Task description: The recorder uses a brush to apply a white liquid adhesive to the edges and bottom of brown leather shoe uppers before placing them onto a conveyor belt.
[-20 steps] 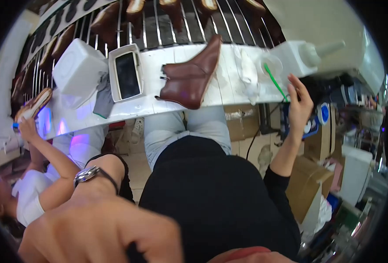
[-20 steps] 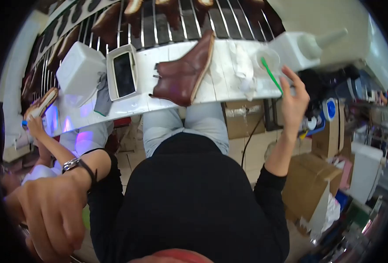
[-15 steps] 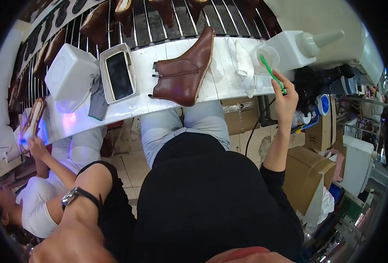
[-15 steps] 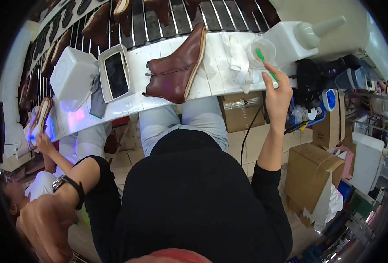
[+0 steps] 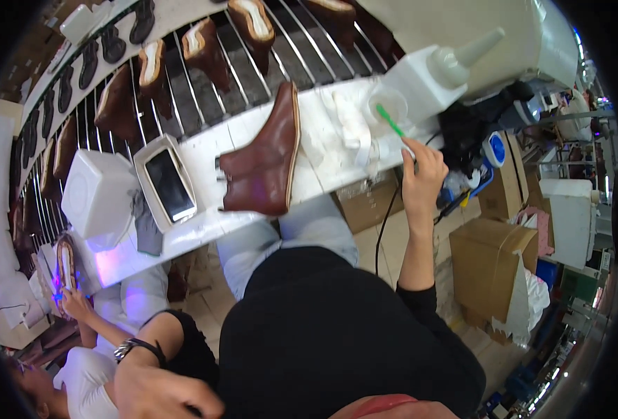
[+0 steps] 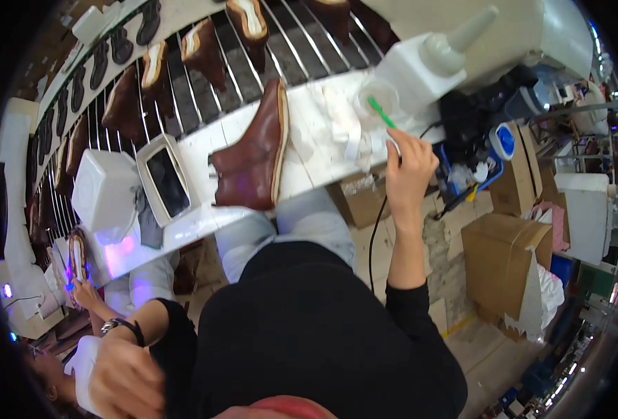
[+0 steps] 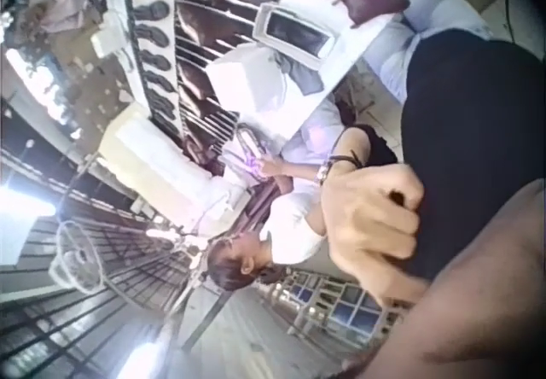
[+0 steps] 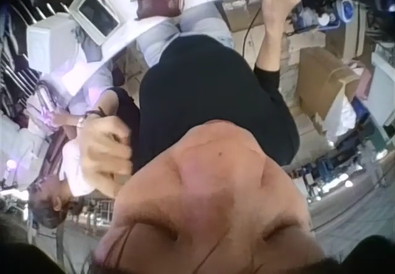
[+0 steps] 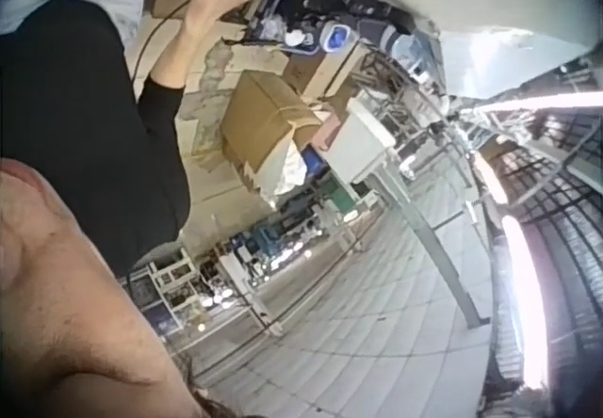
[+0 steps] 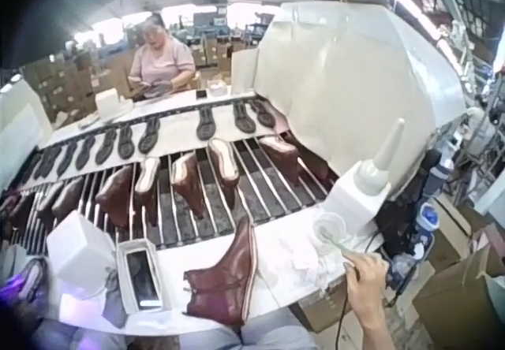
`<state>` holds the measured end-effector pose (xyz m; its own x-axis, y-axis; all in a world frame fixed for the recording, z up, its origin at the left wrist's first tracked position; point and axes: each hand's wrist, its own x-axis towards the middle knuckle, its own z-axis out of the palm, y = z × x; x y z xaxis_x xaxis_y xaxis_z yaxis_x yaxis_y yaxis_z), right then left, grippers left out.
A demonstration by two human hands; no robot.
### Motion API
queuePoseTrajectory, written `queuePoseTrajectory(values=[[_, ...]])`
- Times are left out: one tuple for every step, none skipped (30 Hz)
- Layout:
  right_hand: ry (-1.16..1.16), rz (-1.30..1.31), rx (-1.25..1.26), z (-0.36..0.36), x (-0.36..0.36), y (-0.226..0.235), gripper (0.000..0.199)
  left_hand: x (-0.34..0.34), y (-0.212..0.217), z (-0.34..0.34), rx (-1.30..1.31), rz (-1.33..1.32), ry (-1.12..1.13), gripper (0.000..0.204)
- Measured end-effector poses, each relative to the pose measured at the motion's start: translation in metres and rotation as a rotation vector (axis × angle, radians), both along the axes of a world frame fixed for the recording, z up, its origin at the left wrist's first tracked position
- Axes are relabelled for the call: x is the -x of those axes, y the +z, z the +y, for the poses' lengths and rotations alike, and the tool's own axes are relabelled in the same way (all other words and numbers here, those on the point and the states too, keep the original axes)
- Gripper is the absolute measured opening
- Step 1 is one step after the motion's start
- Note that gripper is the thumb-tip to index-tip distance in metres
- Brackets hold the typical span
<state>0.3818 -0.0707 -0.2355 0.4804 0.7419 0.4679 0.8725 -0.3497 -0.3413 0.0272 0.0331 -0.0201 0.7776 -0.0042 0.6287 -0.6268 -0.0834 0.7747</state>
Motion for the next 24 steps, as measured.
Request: queuePoseTrajectory(values=[[-0.032,-0.028,0.000,0.004,-0.003,0.000,0.019,-0.003,-0.010,0.003,0.035,0.041,-0.064,0.014],[-0.026,-0.067,0.020,0.006,-0.009,-0.001,0.020,0.004,-0.031,0.005,-0.144,0.119,-0.161,0.008],[-0.025,-0.080,0.015,0.013,-0.017,-0.001,0.020,0.010,-0.056,0.007,-0.323,0.198,-0.255,0.014],[-0.039,-0.089,0.108,0.026,-0.020,0.000,0.022,0.002,-0.065,0.007,-0.340,0.338,-0.041,0.016],[-0.088,-0.097,0.200,0.029,-0.027,-0.001,0.024,-0.018,-0.076,0.016,-0.363,0.471,0.140,0.022],[-0.087,-0.107,0.249,0.034,-0.034,-0.003,0.021,-0.027,-0.086,0.025,-0.453,0.836,0.296,0.034],[-0.065,-0.106,0.252,0.046,-0.040,-0.007,0.021,-0.037,-0.114,0.029,-0.488,0.952,0.692,0.035],[-0.086,-0.058,0.371,0.050,-0.046,-0.011,0.016,-0.045,-0.157,0.042,-0.425,0.996,0.953,0.037],[-0.096,-0.010,0.491,0.053,-0.050,-0.017,0.011,-0.046,-0.201,0.059,-0.712,0.978,1.185,0.044],[-0.086,0.005,0.459,0.052,-0.058,-0.024,0.004,-0.057,-0.231,0.083,-0.651,1.023,1.214,0.052],[-0.079,0.000,0.451,0.053,-0.058,-0.026,0.004,-0.070,-0.261,0.106,-0.594,0.943,1.252,0.060],[-0.090,0.007,0.451,0.053,-0.057,-0.025,0.004,-0.081,-0.282,0.123,-0.445,1.005,1.132,0.060],[-0.103,0.012,0.450,0.050,-0.057,-0.022,0.005,-0.091,-0.291,0.132,-0.171,1.063,0.923,0.064],[-0.104,0.008,0.406,0.044,-0.053,-0.018,0.007,-0.096,-0.288,0.136,-0.215,1.152,0.907,0.068],[-0.110,0.000,0.392,0.042,-0.052,-0.012,0.007,-0.102,-0.285,0.140,-0.260,1.241,0.889,0.072],[-0.124,0.024,0.324,0.036,-0.047,-0.006,0.008,-0.106,-0.283,0.138,-0.268,1.236,0.884,0.072],[-0.137,0.048,0.257,0.031,-0.043,0.001,0.009,-0.111,-0.282,0.136,-0.317,1.217,0.867,0.076],[-0.179,0.049,0.303,0.033,-0.045,0.007,0.011,-0.114,-0.281,0.135,-0.364,1.199,0.851,0.081],[-0.188,0.050,0.301,0.033,-0.047,0.006,0.011,-0.116,-0.281,0.133,-0.370,1.195,0.844,0.081],[-0.178,0.029,0.315,0.033,-0.048,0.002,0.011,-0.117,-0.281,0.130,-0.353,1.195,0.878,0.081],[-0.164,0.008,0.330,0.033,-0.049,-0.003,0.012,-0.117,-0.281,0.128,-0.333,1.196,0.914,0.081],[-0.177,0.003,0.375,0.036,-0.051,-0.010,0.012,-0.117,-0.275,0.125,-0.336,1.193,0.911,0.081],[-0.179,0.003,0.375,0.039,-0.053,-0.015,0.012,-0.115,-0.270,0.121,-0.348,1.156,0.978,0.080],[-0.177,-0.011,0.405,0.042,-0.055,-0.020,0.012,-0.110,-0.263,0.117,-0.358,1.119,1.046,0.079]])
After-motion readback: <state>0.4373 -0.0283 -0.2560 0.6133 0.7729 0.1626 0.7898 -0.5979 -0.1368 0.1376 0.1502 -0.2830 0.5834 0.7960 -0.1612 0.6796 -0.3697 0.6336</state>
